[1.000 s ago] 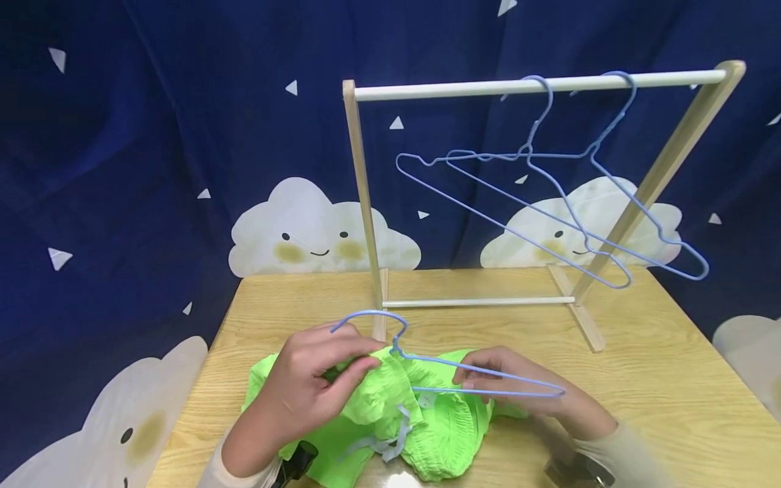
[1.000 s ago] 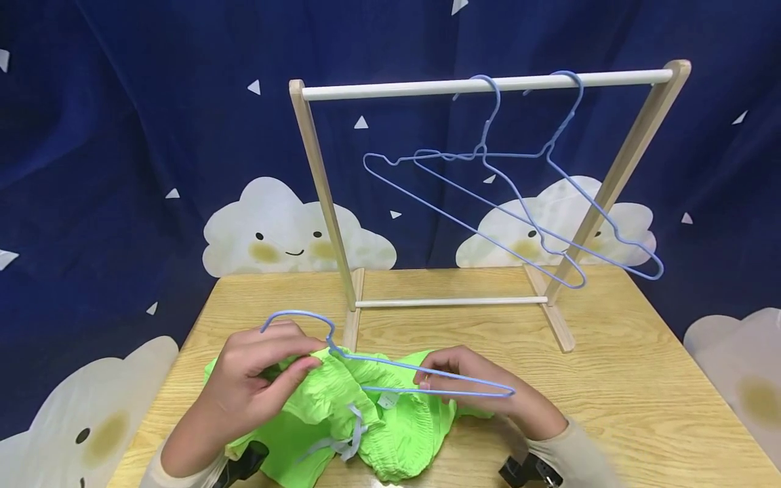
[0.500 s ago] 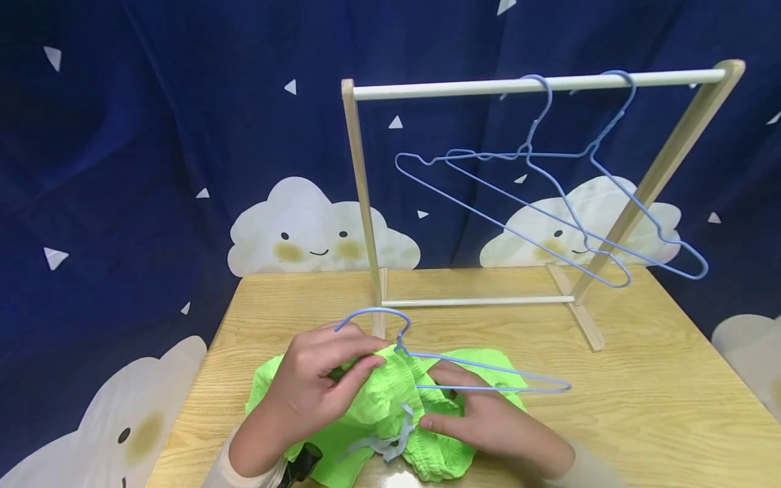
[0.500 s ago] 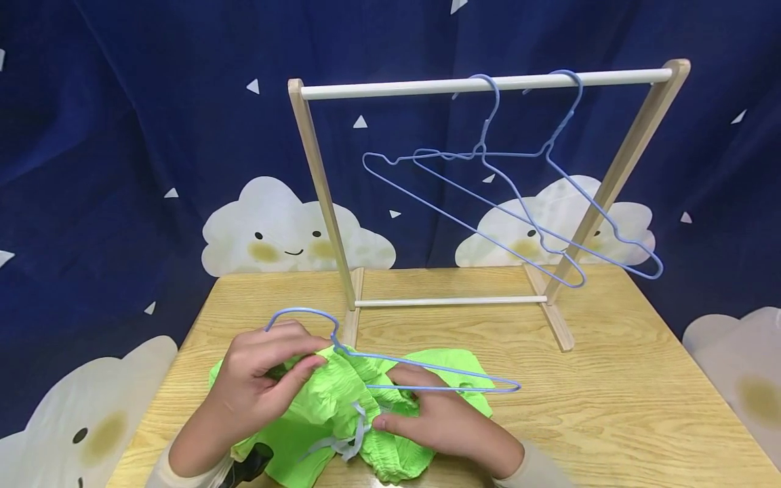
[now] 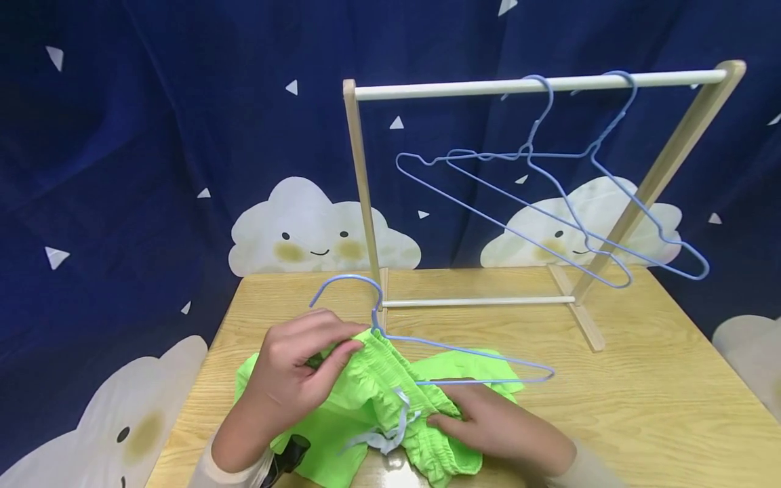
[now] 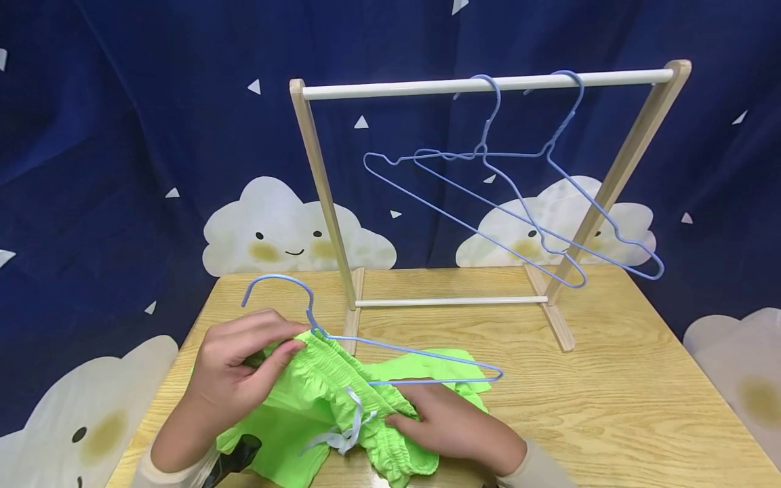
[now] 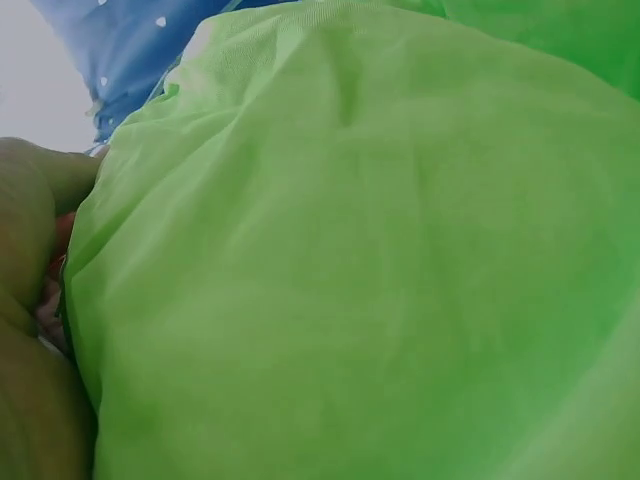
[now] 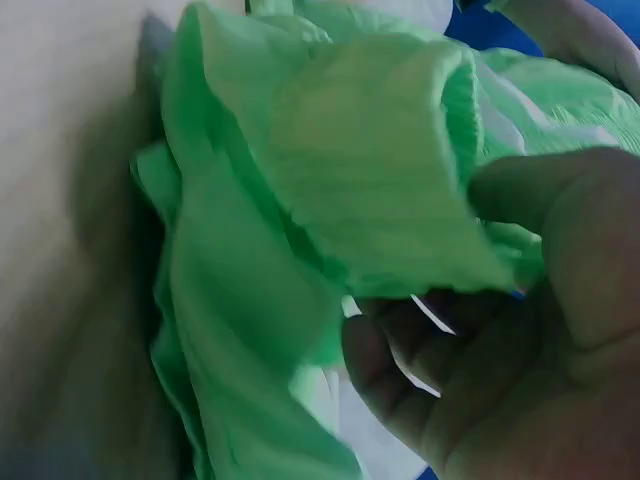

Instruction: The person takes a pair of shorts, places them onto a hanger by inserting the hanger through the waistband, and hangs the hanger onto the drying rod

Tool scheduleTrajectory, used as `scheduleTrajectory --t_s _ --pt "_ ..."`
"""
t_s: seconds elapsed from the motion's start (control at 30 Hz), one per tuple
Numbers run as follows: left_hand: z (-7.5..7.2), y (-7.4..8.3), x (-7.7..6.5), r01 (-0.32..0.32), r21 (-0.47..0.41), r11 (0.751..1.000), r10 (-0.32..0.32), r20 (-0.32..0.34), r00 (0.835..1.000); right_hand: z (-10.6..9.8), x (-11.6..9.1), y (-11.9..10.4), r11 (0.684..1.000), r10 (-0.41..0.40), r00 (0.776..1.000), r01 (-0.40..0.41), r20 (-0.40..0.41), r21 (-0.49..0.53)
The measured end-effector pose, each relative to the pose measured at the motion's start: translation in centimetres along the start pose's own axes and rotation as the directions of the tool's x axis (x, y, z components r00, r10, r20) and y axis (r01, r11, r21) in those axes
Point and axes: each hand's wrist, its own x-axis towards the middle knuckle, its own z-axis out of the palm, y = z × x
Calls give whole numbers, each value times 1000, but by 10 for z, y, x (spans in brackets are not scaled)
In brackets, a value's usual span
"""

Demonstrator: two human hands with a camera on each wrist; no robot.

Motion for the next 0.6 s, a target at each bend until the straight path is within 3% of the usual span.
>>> scheduleTrajectory --t_s 0.23,0.43,0.6 --pt "-13 -4 -1 23 49 999 -21 -29 999 -27 -5 9 998 7 998 -4 59 -58" --pt "-25 -5 0 46 77 996 -41 -72 997 -57 -11 21 997 -63 997 65 50 -30" --pt "-34 -5 2 49 60 997 -43 -106 993 -79 -17 35 998 -63 996 62 63 14"
